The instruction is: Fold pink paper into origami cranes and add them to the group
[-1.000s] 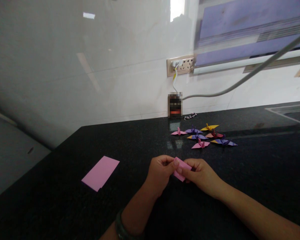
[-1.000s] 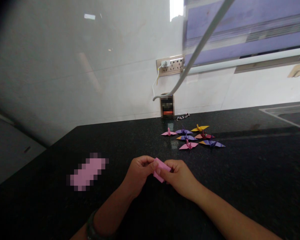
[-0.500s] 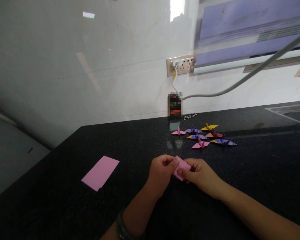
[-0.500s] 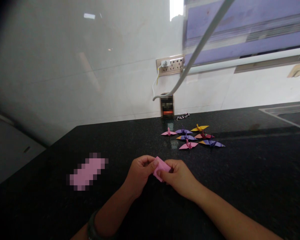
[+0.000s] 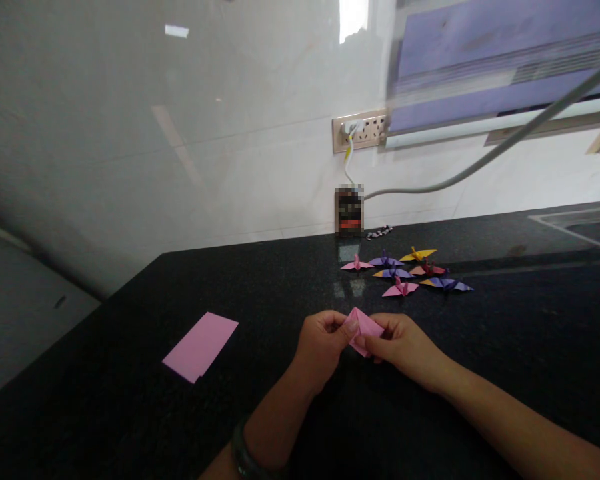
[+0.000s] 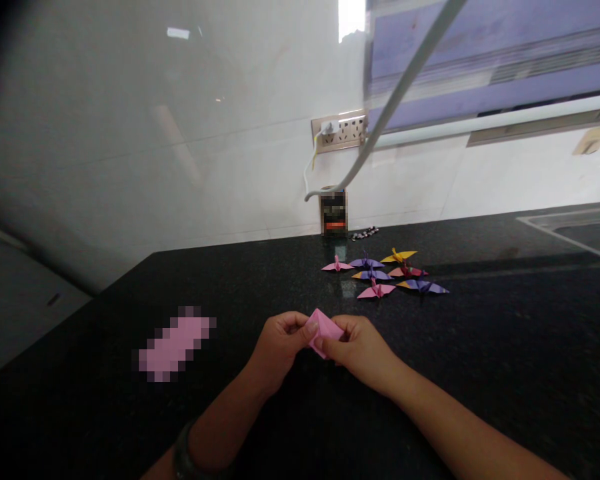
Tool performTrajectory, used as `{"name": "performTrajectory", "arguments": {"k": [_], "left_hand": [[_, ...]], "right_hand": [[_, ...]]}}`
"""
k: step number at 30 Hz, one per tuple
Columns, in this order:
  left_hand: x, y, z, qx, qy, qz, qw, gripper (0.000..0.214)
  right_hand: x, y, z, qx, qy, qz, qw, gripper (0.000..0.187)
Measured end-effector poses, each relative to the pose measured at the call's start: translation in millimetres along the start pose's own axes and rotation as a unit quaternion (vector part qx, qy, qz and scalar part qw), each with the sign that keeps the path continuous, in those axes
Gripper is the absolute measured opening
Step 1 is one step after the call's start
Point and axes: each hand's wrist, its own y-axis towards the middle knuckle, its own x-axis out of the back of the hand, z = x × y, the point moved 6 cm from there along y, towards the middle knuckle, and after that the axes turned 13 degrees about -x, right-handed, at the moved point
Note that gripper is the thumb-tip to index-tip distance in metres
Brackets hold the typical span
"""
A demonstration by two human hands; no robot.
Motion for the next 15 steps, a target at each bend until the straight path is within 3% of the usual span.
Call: {"name": "performTrajectory", "arguments": {"k": [15], "left_hand": [[1.0,0.3,-3.5,-0.002,0.024,-0.014,1.0,0.027]], "right_hand": [[1.6,-4.2,8.1,0.002,0.058,0.048,0.997,0.021]]}}
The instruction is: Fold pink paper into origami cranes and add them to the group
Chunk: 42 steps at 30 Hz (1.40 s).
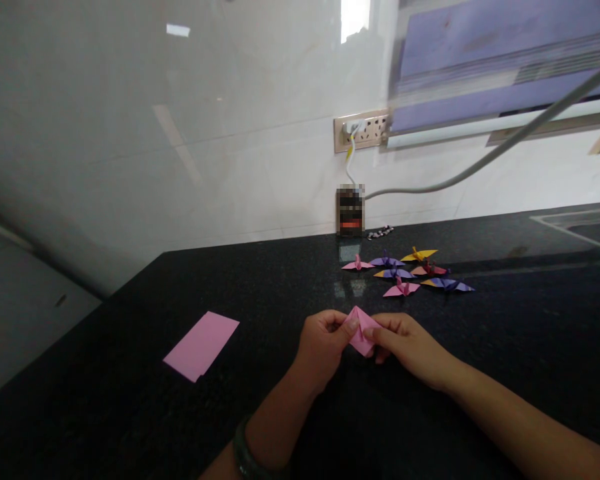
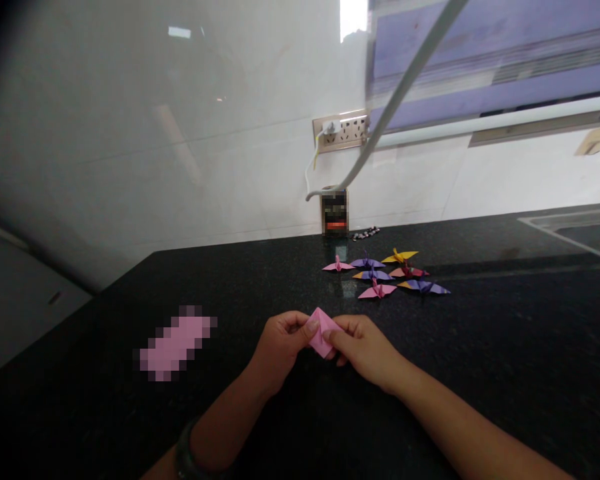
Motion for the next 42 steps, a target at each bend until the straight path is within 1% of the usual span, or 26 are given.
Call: {"name": "performTrajectory", "arguments": {"k": [5,9,18,25,35,42], "left_hand": [[0.4,-1.1,0.8,-0.002,0.009,0.004,1.0,0.028],[0.0,-0.9,1.8,0.005,0.001,-0.004,1.0,0.024],[0.7,-0.3,2.2,-0.008,0.025,-0.006,1.0,0.025],[1.1,-0.8,0.5,-0.016,0.03,-0.002,0.999,0.02],[-1.1,-1.9,-1.5,-0.02,0.052,0.011,0.998,0.019],[-1.8,-1.6,0.0,-0.024,0.051,0.026,0.998,0.022]], "right_hand": [[0.1,0.7,-1.9,0.001,-0.015,0.01,1.0,0.021],[-0.4,-0.2,-0.9,0.005,-0.032,0.016,0.999,0.024],[1.6,0.3,-0.7,0.004,-0.063,0.004,0.998,0.028],[2.2,1.1,-3.3,0.014,-0.058,0.012,0.998,0.031],[2.6,-0.6,-3.1,-0.02,-0.045,0.003,0.999,0.027],[4.1,1.2,-4.4,-0.025,-0.043,-0.008,0.999,0.026]]}}
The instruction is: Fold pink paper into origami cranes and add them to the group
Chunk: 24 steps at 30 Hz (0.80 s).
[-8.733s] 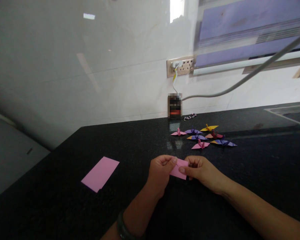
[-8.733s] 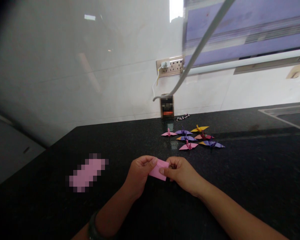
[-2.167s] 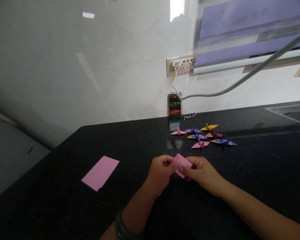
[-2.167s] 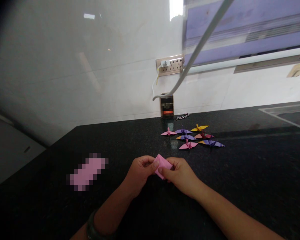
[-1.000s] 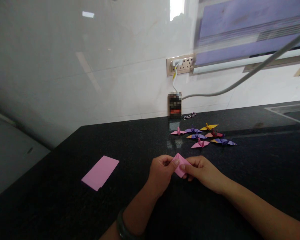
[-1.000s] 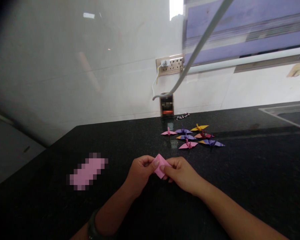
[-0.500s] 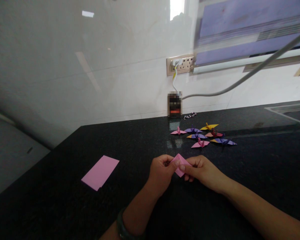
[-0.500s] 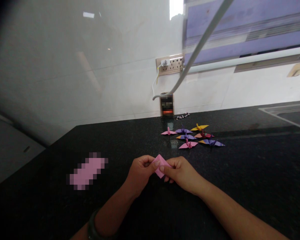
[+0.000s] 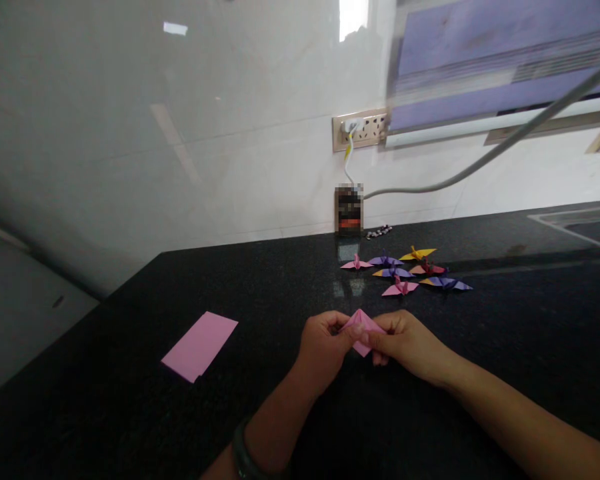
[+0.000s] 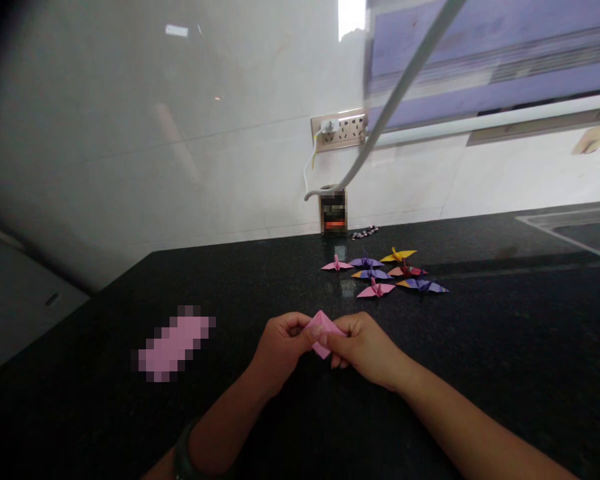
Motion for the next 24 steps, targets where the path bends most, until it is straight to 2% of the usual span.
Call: {"name": "performTrajectory", "arguments": {"k": [6,12,18,24], "left_hand": [[-0.8,1.4,0.6,0.03,-0.028,0.037,0.998,0.027],[-1.6,1.9,-2.3,0.001,-0.023,0.062,0.998,0.02],[-0.3,1.8,-0.2,0.009,0.036,0.051,0.998,0.019],[-0.2,1.4,2.7,0.02,0.039,0.047,0.998,0.018]], "right_hand": [[8.5,0.4,1.3,0.001,0.027,-0.029,0.999,0.024],[9.5,0.7,1.2,0.007,0.043,-0.027,0.999,0.024],[7.5,1.3,0.9,0.004,0.031,-0.024,0.999,0.024],[7.7,-0.1,3.0,0.004,0.03,-0.025,0.999,0.021]]}}
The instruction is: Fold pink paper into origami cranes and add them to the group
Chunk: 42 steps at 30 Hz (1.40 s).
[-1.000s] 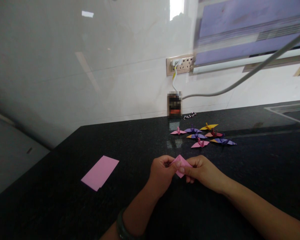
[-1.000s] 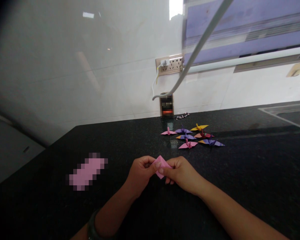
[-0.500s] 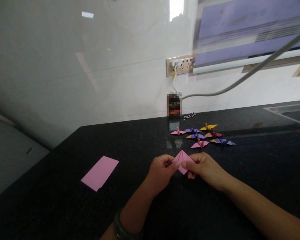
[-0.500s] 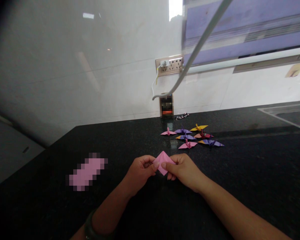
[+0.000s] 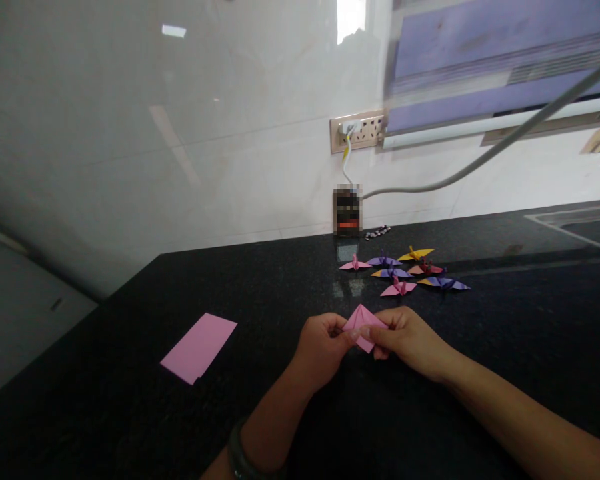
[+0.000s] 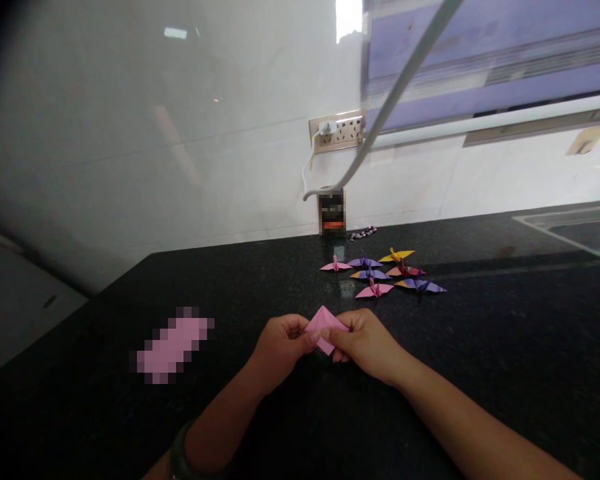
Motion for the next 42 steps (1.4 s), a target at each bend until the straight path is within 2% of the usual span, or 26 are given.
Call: {"name": "performTrajectory", "arguments": {"k": [6,14,19,28,37,42], "left_hand": [[-0.4,0.0,2.5,0.009,-0.026,-0.007,1.0,0.019],[0.5,-0.5,4.3,0.018,-0.066,-0.012,0.998,0.02],[-0.4,0.1,4.4,0.032,-0.079,-0.012,0.996,0.021],[2.2,-1.0,6.4,0.023,-0.059,-0.023,0.998,0.021],[-0.6,-0.1,2.9,0.042,-0.122,-0.003,0.992,0.027],[0.9,-1.4,6.7,0.065,-0.128,-0.011,0.99,0.03]], "right_hand": [[0.3,0.2,-3.1,-0.008,-0.002,-0.002,1.0,0.023],[-3.2,0.6,-2.9,-0.001,0.027,0.047,0.999,0.033],[-1.8,0.0,-2.9,-0.006,0.026,0.034,0.999,0.038],[-1.1,-0.3,-2.4,0.0,0.012,0.017,1.0,0.037],[-3.2,2.4,-5.0,-0.002,-0.003,0.033,0.999,0.038],[-4.8,1.4,-2.1,0.009,-0.007,0.039,0.999,0.04]]}}
